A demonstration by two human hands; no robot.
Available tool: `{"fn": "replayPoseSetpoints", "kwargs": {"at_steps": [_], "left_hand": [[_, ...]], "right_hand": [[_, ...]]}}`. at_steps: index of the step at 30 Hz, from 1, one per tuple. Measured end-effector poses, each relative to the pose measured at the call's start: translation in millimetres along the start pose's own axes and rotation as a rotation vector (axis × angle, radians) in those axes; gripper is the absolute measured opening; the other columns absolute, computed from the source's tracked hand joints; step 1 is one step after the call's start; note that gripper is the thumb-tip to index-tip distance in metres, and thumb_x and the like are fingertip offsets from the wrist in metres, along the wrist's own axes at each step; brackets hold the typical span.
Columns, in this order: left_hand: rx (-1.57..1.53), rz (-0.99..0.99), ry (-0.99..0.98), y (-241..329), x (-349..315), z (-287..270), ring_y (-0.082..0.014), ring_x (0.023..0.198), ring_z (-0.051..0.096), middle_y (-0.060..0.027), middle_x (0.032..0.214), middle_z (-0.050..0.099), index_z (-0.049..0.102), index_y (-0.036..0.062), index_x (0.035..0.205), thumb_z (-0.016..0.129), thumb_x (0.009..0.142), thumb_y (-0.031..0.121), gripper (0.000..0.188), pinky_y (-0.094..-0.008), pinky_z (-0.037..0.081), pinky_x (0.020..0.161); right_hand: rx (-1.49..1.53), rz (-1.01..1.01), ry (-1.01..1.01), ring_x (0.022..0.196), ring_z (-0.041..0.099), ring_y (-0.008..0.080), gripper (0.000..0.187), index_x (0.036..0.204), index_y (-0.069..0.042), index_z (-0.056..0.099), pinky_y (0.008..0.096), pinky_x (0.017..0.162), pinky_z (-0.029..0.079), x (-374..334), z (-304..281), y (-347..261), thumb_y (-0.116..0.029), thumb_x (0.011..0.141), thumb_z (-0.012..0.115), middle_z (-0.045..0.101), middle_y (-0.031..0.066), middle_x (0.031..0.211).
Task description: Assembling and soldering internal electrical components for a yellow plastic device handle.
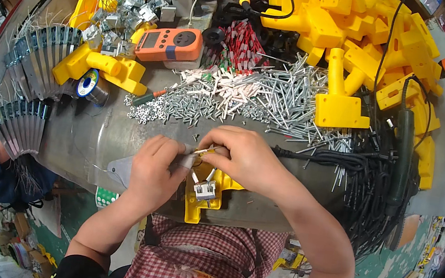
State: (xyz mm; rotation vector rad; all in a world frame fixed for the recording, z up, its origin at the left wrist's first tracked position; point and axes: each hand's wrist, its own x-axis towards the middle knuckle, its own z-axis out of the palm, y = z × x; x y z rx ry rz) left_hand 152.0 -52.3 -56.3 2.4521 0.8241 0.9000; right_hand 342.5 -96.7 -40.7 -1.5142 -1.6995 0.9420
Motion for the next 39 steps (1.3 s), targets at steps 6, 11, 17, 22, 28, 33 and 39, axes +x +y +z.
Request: {"fn": "replayPoseSetpoints", "kwargs": {"at_steps": [6,11,17,22,28,33,39], "left_hand": [[-0.154,-0.152,-0.080,2,-6,-7,-0.0275,0.072,0.057,-0.0104,0.077,0.057,0.061,0.0028,0.094,0.072,0.071,0.003,0.025,-0.0348,0.046,0.063],[-0.196,-0.213,-0.026,9,-5,-3,-0.0261,0.071,0.058,-0.0097,0.077,0.058,0.062,0.0026,0.095,0.072,0.073,0.003,0.024,-0.0333,0.046,0.062],[-0.097,-0.087,-0.007,0,-9,1,-0.0218,0.069,0.058,-0.0073,0.077,0.058,0.061,0.0025,0.092,0.071,0.074,0.002,0.021,-0.0320,0.046,0.061],[-0.344,-0.237,-0.208,-10,-4,-7,-0.0302,0.072,0.056,-0.0106,0.079,0.058,0.061,0.0036,0.094,0.071,0.072,0.003,0.025,-0.0362,0.046,0.063],[-0.199,0.041,-0.354,-6,-11,-24,-0.0286,0.066,0.056,-0.0082,0.077,0.057,0.059,0.0092,0.107,0.069,0.071,0.000,0.039,-0.0361,0.047,0.058],[-0.278,0.287,-0.452,-29,17,-20,-0.0271,0.081,0.066,-0.0085,0.091,0.067,0.063,0.0080,0.095,0.065,0.063,-0.008,0.036,-0.0339,0.053,0.068],[-0.224,0.418,-0.665,-24,44,-26,-0.0270,0.081,0.066,-0.0076,0.093,0.067,0.065,0.0067,0.086,0.064,0.061,-0.009,0.030,-0.0320,0.053,0.069]], "right_hand": [[-0.040,-0.092,0.068,0.069,0.056,0.0200,0.013,0.084,-0.002,0.067,0.0295,0.064,0.045,-4,-1,2,-0.015,0.080,0.068,0.060,0.0067,0.074],[-0.059,-0.106,0.057,0.073,0.062,0.0251,0.015,0.083,-0.005,0.068,0.0334,0.066,0.048,-2,3,4,-0.020,0.081,0.067,0.065,0.0090,0.077],[0.014,0.068,-0.014,0.068,0.064,0.0277,0.018,0.084,-0.007,0.069,0.0358,0.061,0.049,-4,9,3,-0.025,0.081,0.067,0.067,0.0101,0.075],[-0.101,-0.139,0.076,0.067,0.059,0.0202,0.013,0.085,-0.005,0.071,0.0295,0.064,0.047,-3,1,1,-0.017,0.080,0.069,0.060,0.0058,0.068],[-0.264,-0.160,0.360,0.087,0.056,0.0303,0.030,0.111,-0.007,0.060,0.0395,0.075,0.046,-31,3,-13,-0.012,0.081,0.064,0.056,0.0118,0.096],[-0.284,-0.035,0.274,0.084,0.056,0.0297,0.033,0.106,-0.002,0.058,0.0390,0.074,0.046,-77,29,-22,-0.017,0.078,0.068,0.055,0.0116,0.091],[-0.353,-0.069,0.412,0.076,0.058,0.0261,0.043,0.107,0.000,0.057,0.0349,0.067,0.047,-85,56,-13,-0.018,0.072,0.074,0.056,0.0102,0.086]]}}
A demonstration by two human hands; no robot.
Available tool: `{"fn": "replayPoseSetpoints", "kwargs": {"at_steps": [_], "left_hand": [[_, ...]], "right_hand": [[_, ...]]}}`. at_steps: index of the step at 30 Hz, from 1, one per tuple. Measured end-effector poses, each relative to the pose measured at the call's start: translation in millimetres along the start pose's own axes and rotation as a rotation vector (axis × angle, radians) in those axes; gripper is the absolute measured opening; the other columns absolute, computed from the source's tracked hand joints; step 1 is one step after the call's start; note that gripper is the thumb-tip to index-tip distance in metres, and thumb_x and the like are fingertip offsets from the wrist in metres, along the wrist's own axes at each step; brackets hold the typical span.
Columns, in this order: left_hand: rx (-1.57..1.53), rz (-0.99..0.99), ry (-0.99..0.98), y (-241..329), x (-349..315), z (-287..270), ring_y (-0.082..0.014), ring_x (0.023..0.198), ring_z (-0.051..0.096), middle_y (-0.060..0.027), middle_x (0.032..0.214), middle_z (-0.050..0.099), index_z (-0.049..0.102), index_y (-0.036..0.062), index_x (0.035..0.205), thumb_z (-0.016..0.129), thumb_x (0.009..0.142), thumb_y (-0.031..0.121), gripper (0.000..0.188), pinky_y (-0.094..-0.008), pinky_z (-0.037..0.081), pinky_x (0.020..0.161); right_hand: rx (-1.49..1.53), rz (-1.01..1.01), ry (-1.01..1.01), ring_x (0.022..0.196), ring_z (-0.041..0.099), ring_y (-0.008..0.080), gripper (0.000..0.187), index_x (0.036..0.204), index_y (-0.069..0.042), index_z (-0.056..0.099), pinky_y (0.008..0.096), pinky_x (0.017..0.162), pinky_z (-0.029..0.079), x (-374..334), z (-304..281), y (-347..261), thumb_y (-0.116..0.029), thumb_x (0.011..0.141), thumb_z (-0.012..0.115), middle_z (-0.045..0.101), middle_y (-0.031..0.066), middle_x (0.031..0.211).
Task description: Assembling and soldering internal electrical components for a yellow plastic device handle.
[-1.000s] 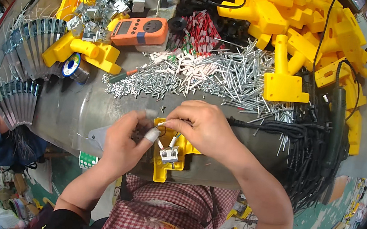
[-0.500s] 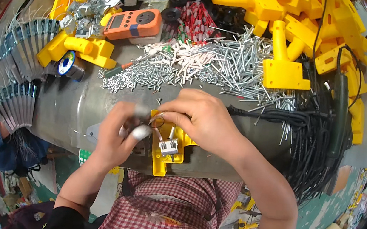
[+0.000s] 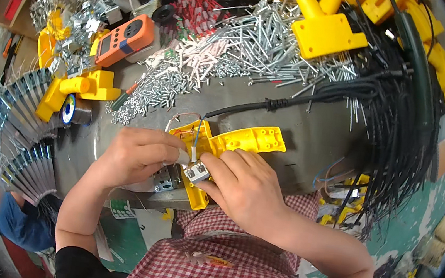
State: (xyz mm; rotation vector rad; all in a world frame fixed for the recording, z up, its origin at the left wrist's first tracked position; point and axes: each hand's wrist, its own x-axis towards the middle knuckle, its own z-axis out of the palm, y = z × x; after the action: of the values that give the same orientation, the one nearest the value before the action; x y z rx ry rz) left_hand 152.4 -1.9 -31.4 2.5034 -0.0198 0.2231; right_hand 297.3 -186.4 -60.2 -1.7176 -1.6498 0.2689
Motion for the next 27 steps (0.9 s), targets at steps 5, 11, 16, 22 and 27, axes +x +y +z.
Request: {"fn": "replayPoseSetpoints", "kwargs": {"at_steps": [5,11,16,22,27], "left_hand": [[-0.184,-0.073,-0.124,-5,5,-7,-0.0272,0.081,0.065,-0.0076,0.093,0.066,0.065,0.0078,0.089,0.065,0.064,-0.005,0.028,-0.0340,0.053,0.068],[-0.056,-0.072,-0.250,13,19,-24,-0.0271,0.082,0.065,-0.0085,0.092,0.065,0.066,0.0068,0.090,0.066,0.060,-0.006,0.033,-0.0341,0.052,0.071],[-0.088,0.005,-0.239,6,13,-17,-0.0287,0.081,0.064,-0.0095,0.089,0.064,0.065,0.0042,0.091,0.068,0.062,-0.005,0.030,-0.0344,0.052,0.071],[-0.217,-0.164,-0.252,-1,18,-20,-0.0297,0.081,0.065,-0.0105,0.087,0.065,0.063,0.0021,0.087,0.070,0.067,-0.003,0.022,-0.0321,0.052,0.073],[-0.202,-0.113,-0.159,7,7,-10,-0.0291,0.078,0.065,-0.0098,0.086,0.066,0.064,0.0041,0.090,0.069,0.069,-0.002,0.022,-0.0353,0.052,0.069]], "right_hand": [[0.104,0.055,0.051,0.071,0.060,0.0246,0.035,0.103,-0.004,0.058,0.0349,0.062,0.048,-4,9,2,-0.017,0.073,0.072,0.058,0.0078,0.078],[0.115,0.082,0.011,0.069,0.061,0.0242,0.032,0.100,-0.007,0.057,0.0354,0.060,0.048,-1,8,3,-0.018,0.074,0.071,0.058,0.0067,0.073],[0.121,0.060,-0.008,0.069,0.061,0.0240,0.030,0.098,-0.007,0.057,0.0351,0.061,0.048,3,6,4,-0.018,0.074,0.071,0.059,0.0067,0.074],[0.149,0.057,-0.016,0.070,0.061,0.0248,0.029,0.098,-0.006,0.057,0.0354,0.061,0.048,3,4,7,-0.016,0.074,0.070,0.059,0.0074,0.074],[0.178,0.079,-0.036,0.071,0.062,0.0264,0.029,0.097,-0.005,0.056,0.0367,0.061,0.048,2,4,8,-0.017,0.074,0.071,0.060,0.0090,0.075]]}}
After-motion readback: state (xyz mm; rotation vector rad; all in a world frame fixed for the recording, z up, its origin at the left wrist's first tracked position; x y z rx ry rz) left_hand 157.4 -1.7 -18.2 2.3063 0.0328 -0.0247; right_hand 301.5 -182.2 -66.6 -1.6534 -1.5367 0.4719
